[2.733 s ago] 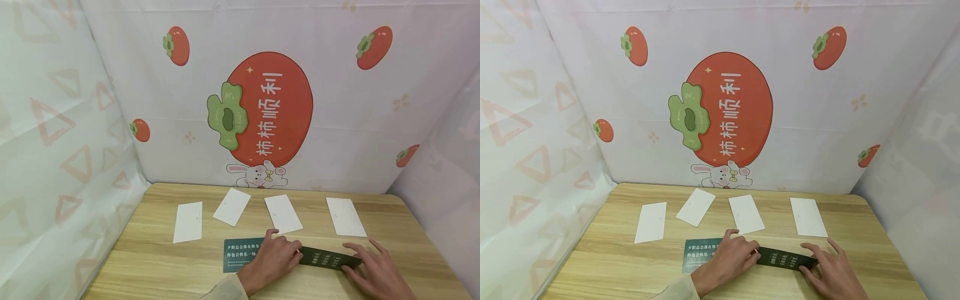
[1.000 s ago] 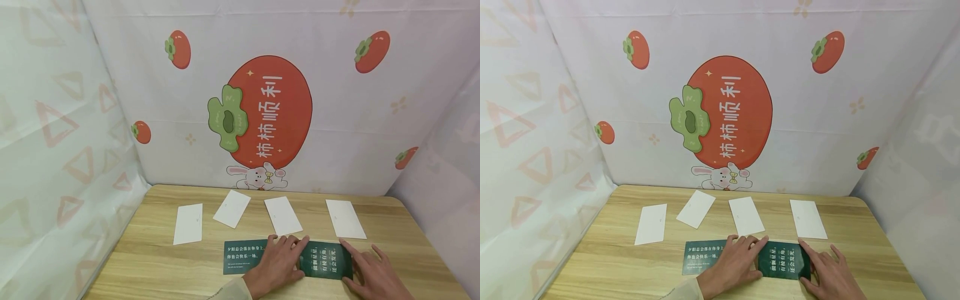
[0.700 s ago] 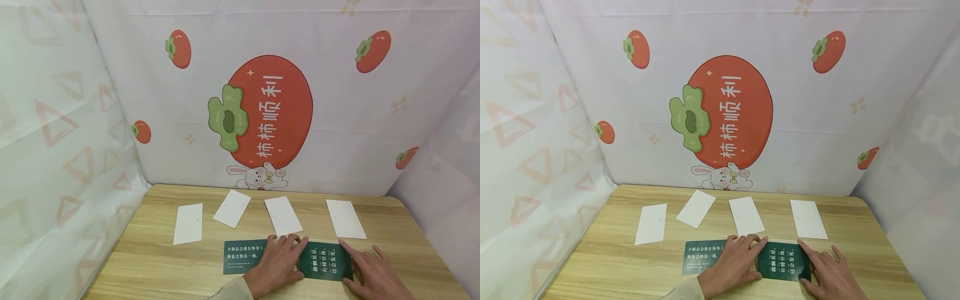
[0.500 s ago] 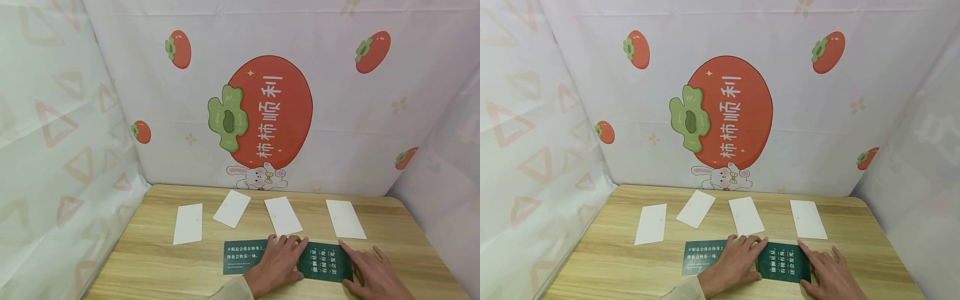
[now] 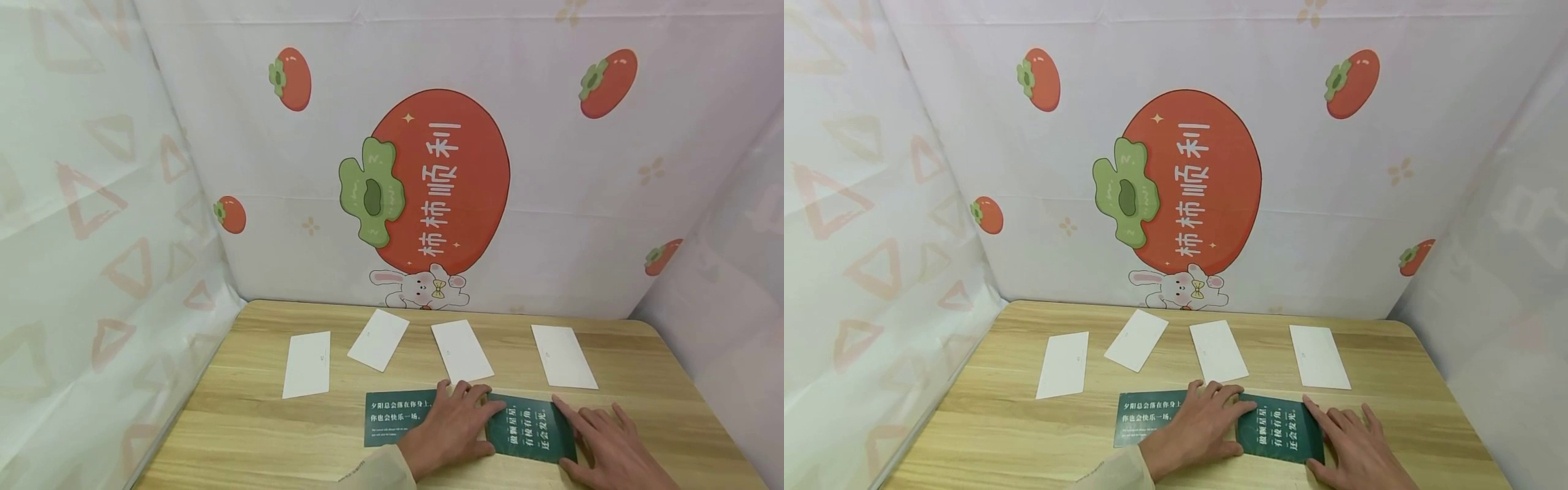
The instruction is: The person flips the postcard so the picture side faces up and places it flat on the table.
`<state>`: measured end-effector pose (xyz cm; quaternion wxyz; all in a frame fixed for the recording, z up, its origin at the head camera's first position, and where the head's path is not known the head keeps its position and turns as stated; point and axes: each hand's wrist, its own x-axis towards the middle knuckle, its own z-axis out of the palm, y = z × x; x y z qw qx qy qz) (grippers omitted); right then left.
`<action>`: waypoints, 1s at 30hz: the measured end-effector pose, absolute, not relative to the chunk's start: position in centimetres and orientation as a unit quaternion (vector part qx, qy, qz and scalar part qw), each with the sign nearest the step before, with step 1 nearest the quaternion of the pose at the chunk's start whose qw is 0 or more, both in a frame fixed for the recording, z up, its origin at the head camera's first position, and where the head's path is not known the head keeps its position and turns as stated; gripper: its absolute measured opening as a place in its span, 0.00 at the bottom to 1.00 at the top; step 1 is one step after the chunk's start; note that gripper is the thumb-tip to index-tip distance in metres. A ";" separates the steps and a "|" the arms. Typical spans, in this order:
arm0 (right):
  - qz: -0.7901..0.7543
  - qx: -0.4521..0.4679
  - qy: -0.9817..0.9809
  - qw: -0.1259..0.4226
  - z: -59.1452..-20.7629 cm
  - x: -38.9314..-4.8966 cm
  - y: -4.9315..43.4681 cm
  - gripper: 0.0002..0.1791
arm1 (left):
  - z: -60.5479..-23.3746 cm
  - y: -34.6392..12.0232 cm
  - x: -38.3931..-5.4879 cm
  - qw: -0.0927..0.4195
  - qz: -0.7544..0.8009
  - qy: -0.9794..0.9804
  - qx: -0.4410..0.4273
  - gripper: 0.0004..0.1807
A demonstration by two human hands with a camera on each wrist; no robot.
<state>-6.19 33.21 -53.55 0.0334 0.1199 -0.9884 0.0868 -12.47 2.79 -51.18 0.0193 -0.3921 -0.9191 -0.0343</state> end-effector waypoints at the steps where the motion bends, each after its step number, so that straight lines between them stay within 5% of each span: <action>1: 0.087 0.121 -0.988 0.038 -53.6 -6.1 33.2 0.55 | -51.2 2.7 -12.5 0.019 -0.033 -0.918 -0.394 0.39; 30: 0.065 0.131 -0.988 0.050 -53.7 -6.1 33.3 0.39 | -51.0 2.8 -12.7 0.002 0.015 -0.915 -0.404 0.27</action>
